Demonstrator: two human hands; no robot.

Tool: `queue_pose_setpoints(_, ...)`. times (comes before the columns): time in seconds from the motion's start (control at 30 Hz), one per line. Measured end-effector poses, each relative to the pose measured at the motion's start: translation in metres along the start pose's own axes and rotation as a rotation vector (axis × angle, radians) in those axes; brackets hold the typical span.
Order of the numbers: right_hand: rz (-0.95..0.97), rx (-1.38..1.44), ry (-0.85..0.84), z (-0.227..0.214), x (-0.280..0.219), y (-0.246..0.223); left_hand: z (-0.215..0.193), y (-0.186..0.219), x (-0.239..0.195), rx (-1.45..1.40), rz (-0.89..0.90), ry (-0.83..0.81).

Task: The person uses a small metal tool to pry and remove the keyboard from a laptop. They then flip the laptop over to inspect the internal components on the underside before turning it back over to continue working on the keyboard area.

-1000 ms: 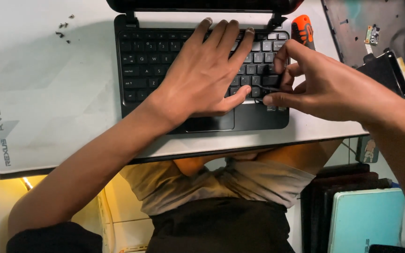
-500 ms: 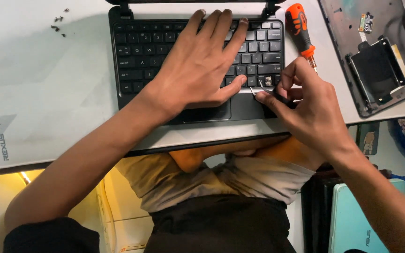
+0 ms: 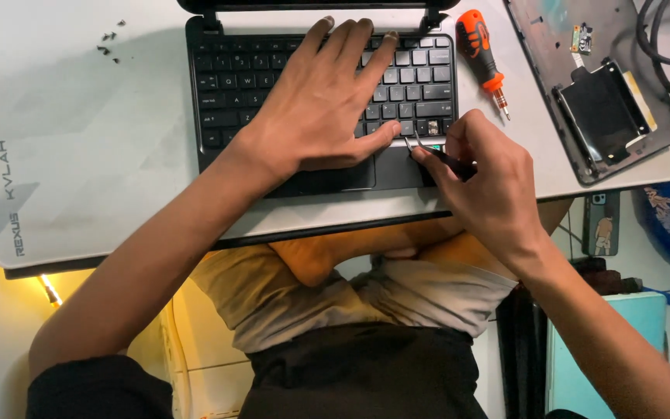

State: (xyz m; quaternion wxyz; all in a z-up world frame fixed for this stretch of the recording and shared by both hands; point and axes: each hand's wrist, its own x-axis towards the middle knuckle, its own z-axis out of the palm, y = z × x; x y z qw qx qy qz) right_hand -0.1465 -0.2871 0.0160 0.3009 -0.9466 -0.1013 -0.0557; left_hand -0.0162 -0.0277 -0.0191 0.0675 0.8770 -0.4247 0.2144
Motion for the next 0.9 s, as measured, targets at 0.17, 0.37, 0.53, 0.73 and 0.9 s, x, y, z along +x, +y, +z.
queue_pose_setpoints(0.17,-0.041,-0.065,0.054,0.006,-0.004,0.001,0.002,-0.001,-0.001,-0.012,0.005,0.031)
queue_pose_setpoints(0.37,-0.159,-0.111,0.150,0.017,-0.001,0.016,0.004,-0.003,-0.002,0.032,0.036,0.006)
queue_pose_setpoints(0.53,0.132,0.259,-0.076,-0.031,0.020,-0.002,0.003,-0.006,-0.003,-0.049,-0.005,-0.006)
queue_pose_setpoints(0.73,0.266,0.272,-0.146,-0.069,0.034,0.004,-0.001,-0.005,-0.002,-0.075,-0.025,-0.026)
queue_pose_setpoints(0.9,0.198,0.308,-0.215,-0.061,0.072,0.021,-0.011,0.002,0.005,-0.146,-0.060,0.020)
